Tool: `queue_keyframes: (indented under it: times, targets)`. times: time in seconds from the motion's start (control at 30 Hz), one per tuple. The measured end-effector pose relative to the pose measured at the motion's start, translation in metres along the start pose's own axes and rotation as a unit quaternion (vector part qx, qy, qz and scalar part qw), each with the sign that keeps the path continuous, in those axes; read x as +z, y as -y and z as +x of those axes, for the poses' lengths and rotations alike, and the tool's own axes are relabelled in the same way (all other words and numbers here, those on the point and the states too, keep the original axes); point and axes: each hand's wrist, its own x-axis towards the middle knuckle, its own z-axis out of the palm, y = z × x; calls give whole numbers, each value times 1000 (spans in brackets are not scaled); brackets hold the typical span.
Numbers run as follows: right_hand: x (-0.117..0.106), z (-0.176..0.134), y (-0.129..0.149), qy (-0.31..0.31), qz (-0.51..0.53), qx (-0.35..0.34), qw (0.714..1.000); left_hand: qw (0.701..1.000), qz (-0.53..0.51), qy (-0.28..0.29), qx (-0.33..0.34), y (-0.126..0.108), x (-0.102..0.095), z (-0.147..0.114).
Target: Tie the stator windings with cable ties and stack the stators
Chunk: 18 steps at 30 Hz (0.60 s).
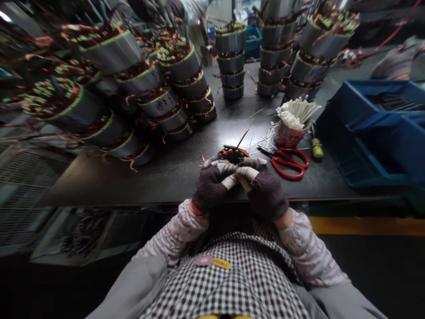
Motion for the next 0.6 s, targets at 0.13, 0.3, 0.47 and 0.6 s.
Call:
queue_keyframes:
  times: [0.13, 0.3, 0.47, 0.6]
  targets:
    - [-6, -1, 7, -10, 112, 70, 991, 999, 16, -15, 29, 4, 6, -1]
    - [-2, -29, 2, 33, 229, 248, 941, 997, 52, -31, 43, 13, 4, -4]
    - [17, -2, 22, -74, 267, 264, 924, 993, 50, 7, 106, 11, -1, 0]
    - [40, 42, 17, -112, 253, 176, 945, 991, 62, 11, 117, 4, -6, 0]
